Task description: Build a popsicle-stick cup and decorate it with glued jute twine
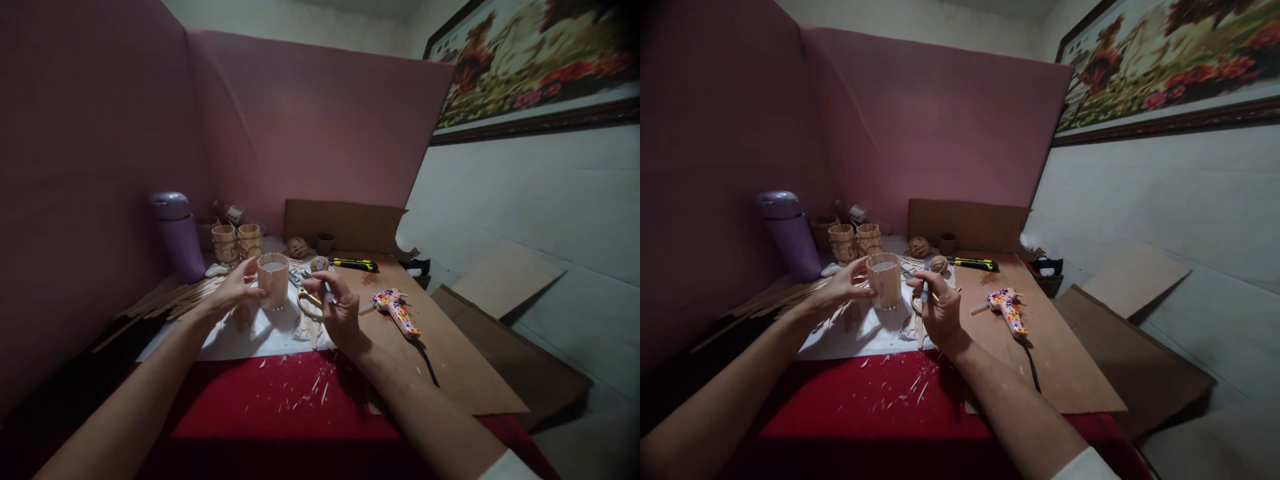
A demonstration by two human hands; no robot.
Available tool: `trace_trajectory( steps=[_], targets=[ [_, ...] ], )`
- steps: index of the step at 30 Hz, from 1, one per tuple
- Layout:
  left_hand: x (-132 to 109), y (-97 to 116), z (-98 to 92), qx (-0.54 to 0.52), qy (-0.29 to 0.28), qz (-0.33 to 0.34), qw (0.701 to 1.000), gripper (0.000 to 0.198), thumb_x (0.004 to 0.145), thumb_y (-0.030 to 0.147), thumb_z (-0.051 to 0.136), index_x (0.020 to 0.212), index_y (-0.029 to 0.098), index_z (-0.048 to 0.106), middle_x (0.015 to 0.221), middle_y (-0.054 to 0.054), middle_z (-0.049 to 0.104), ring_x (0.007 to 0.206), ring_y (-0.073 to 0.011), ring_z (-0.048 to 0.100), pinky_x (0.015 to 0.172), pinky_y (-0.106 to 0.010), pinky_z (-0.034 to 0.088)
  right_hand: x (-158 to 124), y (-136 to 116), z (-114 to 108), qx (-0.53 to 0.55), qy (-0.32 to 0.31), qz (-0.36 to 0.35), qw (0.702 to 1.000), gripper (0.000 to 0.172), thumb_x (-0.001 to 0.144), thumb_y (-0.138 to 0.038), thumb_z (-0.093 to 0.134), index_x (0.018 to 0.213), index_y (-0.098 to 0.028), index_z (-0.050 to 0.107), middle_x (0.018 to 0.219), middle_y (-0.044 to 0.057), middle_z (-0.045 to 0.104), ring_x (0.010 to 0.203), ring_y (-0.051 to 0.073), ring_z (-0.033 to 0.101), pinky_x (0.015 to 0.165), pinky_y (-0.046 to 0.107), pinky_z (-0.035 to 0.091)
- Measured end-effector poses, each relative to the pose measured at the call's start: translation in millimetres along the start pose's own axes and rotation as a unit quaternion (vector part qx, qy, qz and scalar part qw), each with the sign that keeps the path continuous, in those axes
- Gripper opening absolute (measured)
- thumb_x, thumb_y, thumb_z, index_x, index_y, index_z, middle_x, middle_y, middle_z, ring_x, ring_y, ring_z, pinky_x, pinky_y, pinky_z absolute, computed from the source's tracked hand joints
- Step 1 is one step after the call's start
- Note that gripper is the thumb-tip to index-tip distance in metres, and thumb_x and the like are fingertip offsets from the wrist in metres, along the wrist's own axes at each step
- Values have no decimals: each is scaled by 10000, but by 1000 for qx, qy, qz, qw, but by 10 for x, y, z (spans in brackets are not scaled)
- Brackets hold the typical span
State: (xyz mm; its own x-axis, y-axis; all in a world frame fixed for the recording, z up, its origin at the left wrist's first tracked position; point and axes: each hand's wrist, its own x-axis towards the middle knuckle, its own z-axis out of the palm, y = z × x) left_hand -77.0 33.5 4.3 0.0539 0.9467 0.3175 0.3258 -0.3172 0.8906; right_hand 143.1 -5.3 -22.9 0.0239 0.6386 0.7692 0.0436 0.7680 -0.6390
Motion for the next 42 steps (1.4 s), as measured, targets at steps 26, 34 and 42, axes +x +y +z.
trace_trajectory(
  steps=[26, 34, 42],
  targets=[
    [-362, 329, 604, -429, -182, -128, 875, 571, 711, 245, 677, 1265, 222, 541, 1030, -105, 691, 770, -235, 646, 617, -359, 542, 185, -275, -38, 87, 41, 81, 992, 65, 821, -284, 649, 851, -227, 656, 768, -19, 647, 725, 139, 609, 687, 282, 482],
    [-363, 245, 667, -414, -153, -115, 890, 522, 712, 306, 691, 1212, 234, 560, 1040, -96, 697, 824, -273, 660, 663, -382, 531, 143, -231, 10, 49, 35, 102, 993, 147, 808, -324, 658, 768, -211, 574, 705, -30, 565, 651, 124, 530, 628, 261, 440],
    [-307, 157, 648, -273, -20, 58, 960, 595, 594, 249, 826, 1112, 219, 534, 1046, -47, 657, 958, -247, 607, 811, -334, 488, 85, -250, -2, 114, 19, 58, 992, 136, 850, -267, 612, 740, -214, 552, 718, -21, 540, 727, 145, 537, 748, 312, 462]
  ],
)
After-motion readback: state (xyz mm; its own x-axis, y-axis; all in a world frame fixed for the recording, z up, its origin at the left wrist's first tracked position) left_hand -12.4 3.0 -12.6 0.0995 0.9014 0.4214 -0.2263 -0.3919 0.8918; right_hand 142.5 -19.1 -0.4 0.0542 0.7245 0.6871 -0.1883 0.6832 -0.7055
